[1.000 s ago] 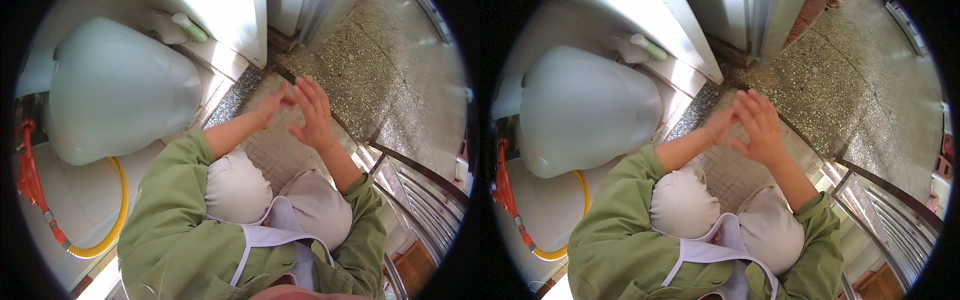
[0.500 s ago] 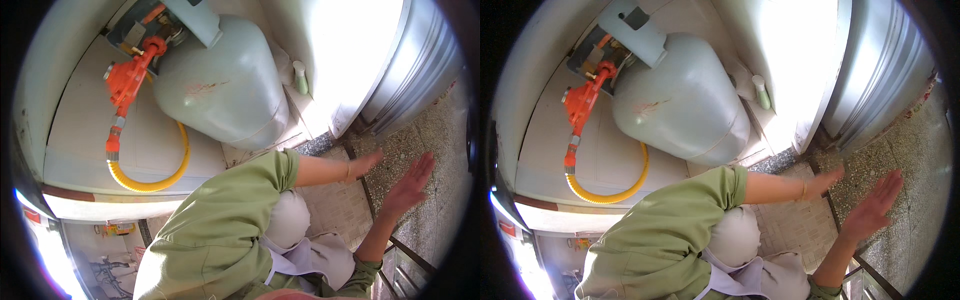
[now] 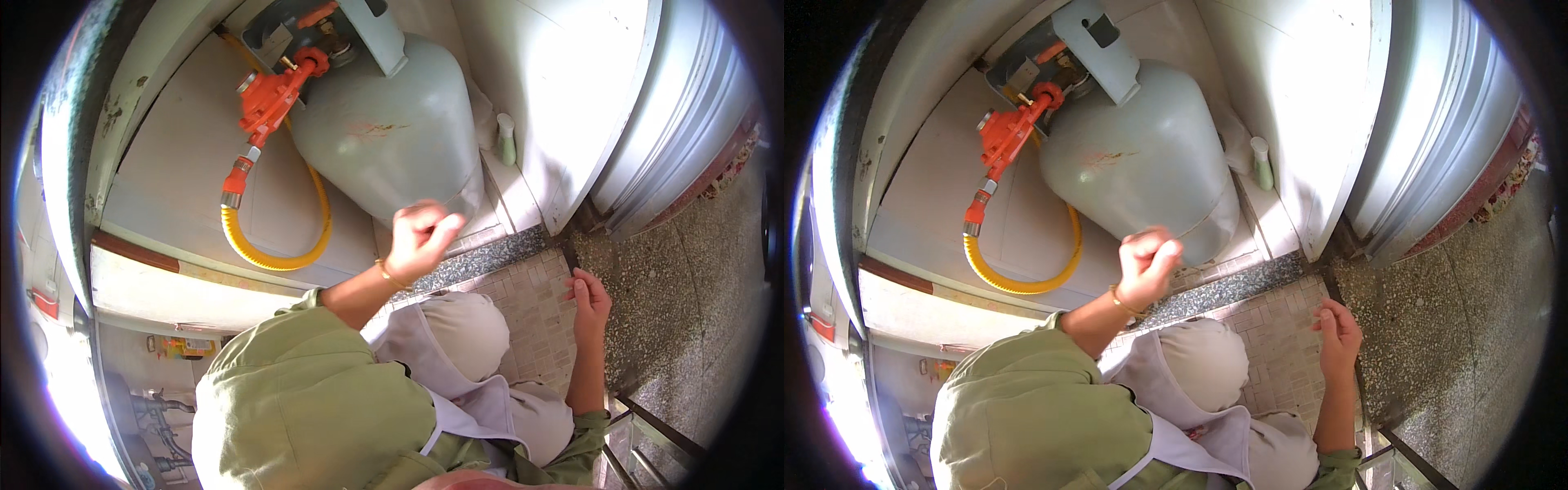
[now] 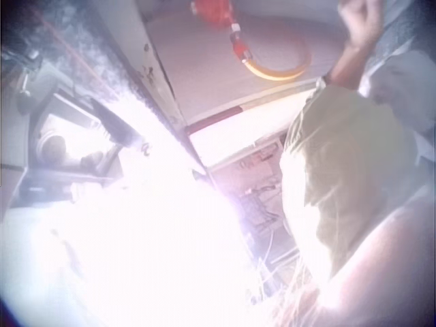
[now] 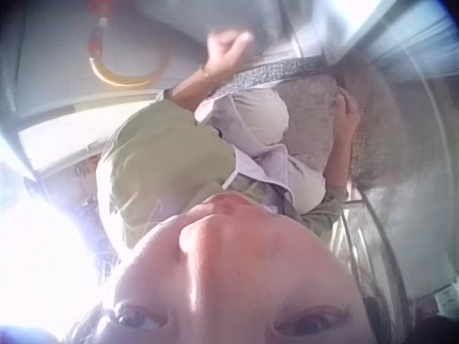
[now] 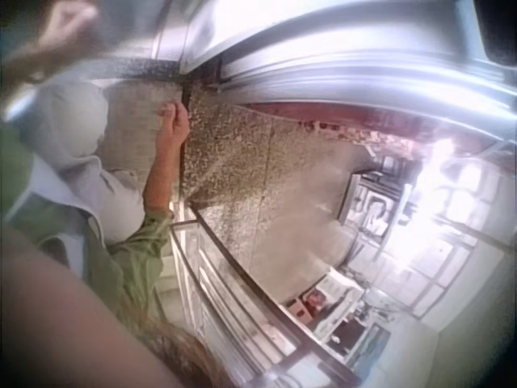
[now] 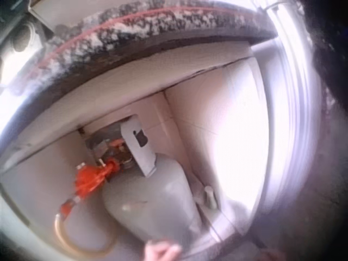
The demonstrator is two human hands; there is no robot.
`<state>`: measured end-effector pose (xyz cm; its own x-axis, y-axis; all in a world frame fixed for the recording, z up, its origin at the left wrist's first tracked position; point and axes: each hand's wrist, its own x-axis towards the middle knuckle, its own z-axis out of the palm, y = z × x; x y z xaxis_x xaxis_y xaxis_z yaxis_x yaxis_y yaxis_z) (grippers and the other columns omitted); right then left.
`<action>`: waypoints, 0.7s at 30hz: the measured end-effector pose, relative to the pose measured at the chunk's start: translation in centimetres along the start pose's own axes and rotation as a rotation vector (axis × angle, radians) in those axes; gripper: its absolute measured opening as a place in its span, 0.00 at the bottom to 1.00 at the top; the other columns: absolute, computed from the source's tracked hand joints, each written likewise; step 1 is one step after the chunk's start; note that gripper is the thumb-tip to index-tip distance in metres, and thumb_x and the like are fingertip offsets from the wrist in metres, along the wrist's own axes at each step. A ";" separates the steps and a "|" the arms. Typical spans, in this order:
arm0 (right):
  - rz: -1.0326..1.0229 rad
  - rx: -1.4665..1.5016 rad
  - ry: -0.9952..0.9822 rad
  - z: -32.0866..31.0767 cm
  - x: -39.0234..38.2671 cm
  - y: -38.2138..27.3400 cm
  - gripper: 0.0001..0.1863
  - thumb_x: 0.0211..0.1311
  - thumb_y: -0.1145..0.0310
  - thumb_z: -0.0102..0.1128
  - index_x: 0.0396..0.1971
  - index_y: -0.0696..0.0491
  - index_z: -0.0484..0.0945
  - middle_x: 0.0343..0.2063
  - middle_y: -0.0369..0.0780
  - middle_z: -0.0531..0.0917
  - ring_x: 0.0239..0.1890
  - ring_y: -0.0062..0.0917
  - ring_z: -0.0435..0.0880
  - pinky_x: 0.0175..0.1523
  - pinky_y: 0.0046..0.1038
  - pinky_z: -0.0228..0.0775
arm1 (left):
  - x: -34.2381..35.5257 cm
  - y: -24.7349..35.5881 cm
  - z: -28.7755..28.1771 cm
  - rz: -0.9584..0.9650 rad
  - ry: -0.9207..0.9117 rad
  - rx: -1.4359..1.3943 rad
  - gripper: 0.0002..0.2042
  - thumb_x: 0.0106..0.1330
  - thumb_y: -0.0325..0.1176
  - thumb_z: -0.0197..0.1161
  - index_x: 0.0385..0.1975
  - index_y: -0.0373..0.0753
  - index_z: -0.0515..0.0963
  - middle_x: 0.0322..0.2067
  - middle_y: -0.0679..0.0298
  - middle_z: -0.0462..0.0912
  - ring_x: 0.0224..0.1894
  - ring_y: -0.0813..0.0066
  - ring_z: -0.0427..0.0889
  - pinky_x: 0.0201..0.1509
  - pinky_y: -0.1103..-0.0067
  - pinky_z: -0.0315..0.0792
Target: The person retrieves a wooden cabinet door and a screwdriver, then installs the door onto a cabinet under the counter. They align the hinges and use the screwdriver to fasten the door in place.
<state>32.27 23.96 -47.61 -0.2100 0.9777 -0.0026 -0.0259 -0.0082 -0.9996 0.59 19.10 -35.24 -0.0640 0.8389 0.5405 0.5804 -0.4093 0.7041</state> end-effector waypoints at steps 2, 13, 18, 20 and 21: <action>0.066 0.195 -0.061 1.0 -0.7 -2.6 0.14 0.63 0.69 0.54 0.45 0.60 0.74 0.31 0.38 0.81 0.29 0.16 0.74 0.37 0.19 0.68 | -0.1 0.6 -2.9 0.301 -0.007 0.519 0.09 0.54 0.40 0.65 0.26 0.42 0.79 0.30 0.66 0.78 0.35 0.66 0.75 0.42 0.66 0.66; 0.177 0.233 -0.138 2.3 -1.8 -3.1 0.13 0.62 0.70 0.53 0.44 0.60 0.75 0.31 0.38 0.81 0.28 0.16 0.73 0.35 0.18 0.66 | 3.5 -7.1 -5.6 0.530 0.414 1.364 0.27 0.58 0.54 0.54 0.56 0.48 0.70 0.60 0.55 0.65 0.65 0.49 0.56 0.68 0.54 0.38; 0.196 0.213 -0.183 2.7 -2.3 -3.3 0.13 0.62 0.70 0.53 0.44 0.60 0.75 0.31 0.38 0.81 0.28 0.16 0.73 0.35 0.18 0.66 | 3.7 -7.6 -4.6 0.475 0.463 1.343 0.25 0.59 0.54 0.51 0.55 0.52 0.72 0.59 0.61 0.68 0.63 0.53 0.60 0.67 0.55 0.42; 0.195 0.198 -0.208 2.8 -2.3 -3.6 0.13 0.62 0.69 0.53 0.44 0.60 0.75 0.32 0.39 0.81 0.28 0.16 0.73 0.35 0.18 0.66 | 3.9 -7.4 -5.0 0.486 0.461 1.344 0.26 0.59 0.54 0.52 0.55 0.50 0.72 0.59 0.60 0.68 0.64 0.53 0.59 0.67 0.55 0.42; 0.183 0.214 -0.208 2.8 -2.3 -3.6 0.13 0.62 0.69 0.53 0.44 0.60 0.75 0.31 0.38 0.81 0.28 0.16 0.73 0.35 0.18 0.66 | 3.8 -7.3 -5.2 0.494 0.450 1.346 0.26 0.58 0.54 0.53 0.55 0.49 0.72 0.59 0.58 0.67 0.64 0.52 0.58 0.67 0.55 0.41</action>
<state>30.09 21.19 -43.97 -0.4243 0.8924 -0.1534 -0.1694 -0.2447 -0.9547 -8.13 23.41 -35.98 0.2629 0.4391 0.8591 0.8932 0.2260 -0.3889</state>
